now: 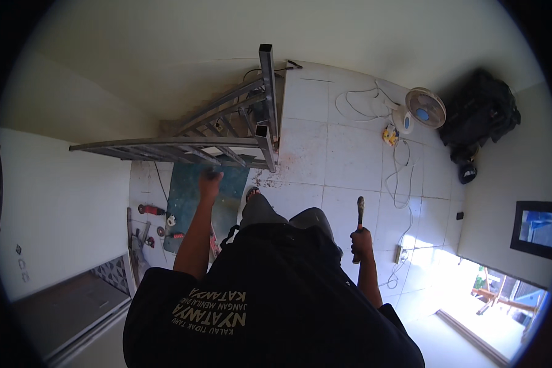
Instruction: Installing a metal stair railing post by hammering it into a hole in the tiled floor.
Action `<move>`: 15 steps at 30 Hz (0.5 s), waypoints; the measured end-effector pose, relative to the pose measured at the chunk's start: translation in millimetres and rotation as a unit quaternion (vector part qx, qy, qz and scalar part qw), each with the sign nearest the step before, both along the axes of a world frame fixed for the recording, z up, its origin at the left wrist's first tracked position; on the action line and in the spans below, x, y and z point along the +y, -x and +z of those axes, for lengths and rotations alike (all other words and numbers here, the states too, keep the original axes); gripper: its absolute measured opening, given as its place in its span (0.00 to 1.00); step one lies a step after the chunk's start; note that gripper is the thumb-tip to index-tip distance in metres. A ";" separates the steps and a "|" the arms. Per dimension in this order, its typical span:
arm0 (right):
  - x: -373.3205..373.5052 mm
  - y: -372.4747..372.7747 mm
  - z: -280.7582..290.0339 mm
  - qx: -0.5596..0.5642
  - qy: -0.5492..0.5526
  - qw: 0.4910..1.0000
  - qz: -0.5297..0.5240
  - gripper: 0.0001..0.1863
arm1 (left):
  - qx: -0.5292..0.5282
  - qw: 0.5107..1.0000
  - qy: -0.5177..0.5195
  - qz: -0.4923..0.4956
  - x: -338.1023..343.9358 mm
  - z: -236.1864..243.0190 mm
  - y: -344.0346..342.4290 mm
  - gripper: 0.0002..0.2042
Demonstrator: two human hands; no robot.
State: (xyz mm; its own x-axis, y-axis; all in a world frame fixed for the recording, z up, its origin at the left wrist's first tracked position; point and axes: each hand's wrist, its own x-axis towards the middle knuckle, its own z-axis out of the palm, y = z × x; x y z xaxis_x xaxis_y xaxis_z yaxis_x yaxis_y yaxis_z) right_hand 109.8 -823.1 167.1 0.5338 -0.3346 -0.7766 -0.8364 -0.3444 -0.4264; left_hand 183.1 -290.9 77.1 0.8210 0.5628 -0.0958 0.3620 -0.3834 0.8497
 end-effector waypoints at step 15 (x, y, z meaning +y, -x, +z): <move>-104.6 25.9 -72.6 0.242 0.056 0.892 0.378 0.16 | 0.467 0.883 -0.038 0.029 -241.6 -58.0 539.6 0.20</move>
